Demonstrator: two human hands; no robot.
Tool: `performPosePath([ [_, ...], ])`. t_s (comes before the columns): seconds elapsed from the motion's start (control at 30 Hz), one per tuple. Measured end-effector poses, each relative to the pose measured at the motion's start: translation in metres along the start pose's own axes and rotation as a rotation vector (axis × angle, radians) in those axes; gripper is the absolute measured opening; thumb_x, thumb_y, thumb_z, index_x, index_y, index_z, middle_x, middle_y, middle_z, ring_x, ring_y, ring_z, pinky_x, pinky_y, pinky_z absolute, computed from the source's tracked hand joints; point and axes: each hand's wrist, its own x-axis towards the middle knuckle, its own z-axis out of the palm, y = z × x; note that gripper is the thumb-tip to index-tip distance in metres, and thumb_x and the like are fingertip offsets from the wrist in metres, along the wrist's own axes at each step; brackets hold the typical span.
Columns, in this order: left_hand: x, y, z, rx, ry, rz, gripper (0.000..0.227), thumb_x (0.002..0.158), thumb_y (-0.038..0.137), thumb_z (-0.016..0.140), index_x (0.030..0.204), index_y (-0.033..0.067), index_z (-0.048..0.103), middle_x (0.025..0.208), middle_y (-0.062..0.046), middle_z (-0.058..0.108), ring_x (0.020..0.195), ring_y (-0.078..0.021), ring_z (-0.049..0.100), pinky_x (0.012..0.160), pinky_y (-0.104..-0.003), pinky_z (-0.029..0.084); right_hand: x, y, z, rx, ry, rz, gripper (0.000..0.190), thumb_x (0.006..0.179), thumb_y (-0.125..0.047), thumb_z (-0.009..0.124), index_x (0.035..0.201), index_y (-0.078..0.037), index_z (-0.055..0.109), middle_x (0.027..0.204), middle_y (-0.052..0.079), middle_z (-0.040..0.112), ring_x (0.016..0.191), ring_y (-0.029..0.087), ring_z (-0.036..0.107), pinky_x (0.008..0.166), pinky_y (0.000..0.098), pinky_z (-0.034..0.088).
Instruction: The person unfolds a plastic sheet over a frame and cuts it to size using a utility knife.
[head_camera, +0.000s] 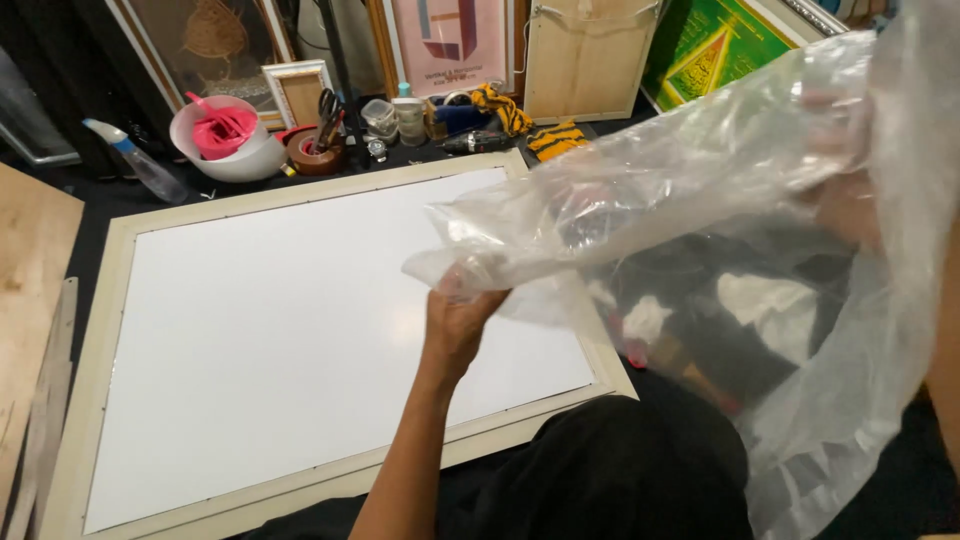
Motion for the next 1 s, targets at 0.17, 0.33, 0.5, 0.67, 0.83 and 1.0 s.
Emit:
performPosePath([
  [0.17, -0.038, 0.034, -0.064, -0.222, 0.426, -0.063, 0.023, 0.093, 0.017, 0.076, 0.091, 0.0005, 0.060, 0.076, -0.022, 0.068, 0.048, -0.0241, 0.065, 0.048, -0.037, 0.062, -0.058, 0.010, 0.161, 0.292, -0.209, 0.272, 0.079, 0.089, -0.084, 0.053, 0.137, -0.021, 0.054, 0.125, 0.009, 0.066, 0.112, 0.039, 0.068, 0.097, 0.0596, 0.052],
  [0.33, -0.080, 0.024, -0.126, -0.129, 0.664, -0.115, 0.026, 0.096, 0.018, 0.075, 0.100, -0.0013, 0.058, 0.083, -0.023, 0.072, 0.051, -0.0233, 0.067, 0.046, -0.039, 0.061, -0.126, 0.055, 0.246, 0.208, -0.276, 0.398, 0.089, 0.079, -0.061, 0.052, 0.158, -0.023, 0.040, 0.140, 0.025, 0.058, 0.114, 0.053, 0.062, 0.082, 0.0655, 0.050],
  [0.5, -0.114, -0.024, -0.196, -0.021, 0.801, -0.235, 0.030, 0.095, 0.026, 0.076, 0.107, 0.0044, 0.060, 0.092, -0.020, 0.076, 0.059, -0.0230, 0.070, 0.050, -0.037, 0.061, -0.119, 0.178, 0.307, -0.107, -0.243, 0.560, 0.049, 0.084, -0.003, 0.075, 0.130, 0.010, 0.064, 0.090, 0.029, 0.074, 0.080, 0.044, 0.075, 0.075, 0.0554, 0.060],
  [0.67, -0.136, -0.088, -0.265, -0.069, 0.974, -0.200, 0.038, 0.089, 0.025, 0.084, 0.109, 0.0120, 0.055, 0.088, -0.002, 0.061, 0.069, -0.0127, 0.057, 0.052, -0.025, 0.048, -0.071, 0.240, 0.340, -0.453, -0.181, 0.377, 0.030, 0.090, -0.016, 0.079, 0.117, -0.003, 0.076, 0.097, 0.022, 0.077, 0.086, 0.036, 0.077, 0.073, 0.0471, 0.062],
  [0.83, -0.138, -0.090, -0.282, -0.087, 1.068, -0.231, 0.033, 0.089, 0.020, 0.082, 0.102, 0.0154, 0.052, 0.090, 0.003, 0.055, 0.082, -0.0121, 0.057, 0.066, -0.026, 0.052, -0.055, 0.292, 0.344, -0.386, -0.085, 0.428, 0.030, 0.101, -0.018, 0.070, 0.123, 0.002, 0.069, 0.094, 0.023, 0.073, 0.079, 0.035, 0.075, 0.067, 0.0451, 0.062],
  [1.0, -0.127, -0.100, -0.299, -0.193, 1.165, -0.222, 0.028, 0.087, 0.021, 0.080, 0.088, 0.0145, 0.053, 0.080, 0.002, 0.054, 0.071, -0.0127, 0.050, 0.057, -0.028, 0.042, -0.049, 0.277, 0.358, -0.279, -0.033, 0.596, 0.025, 0.100, -0.022, 0.072, 0.114, -0.002, 0.069, 0.087, 0.014, 0.068, 0.070, 0.028, 0.067, 0.067, 0.0366, 0.050],
])
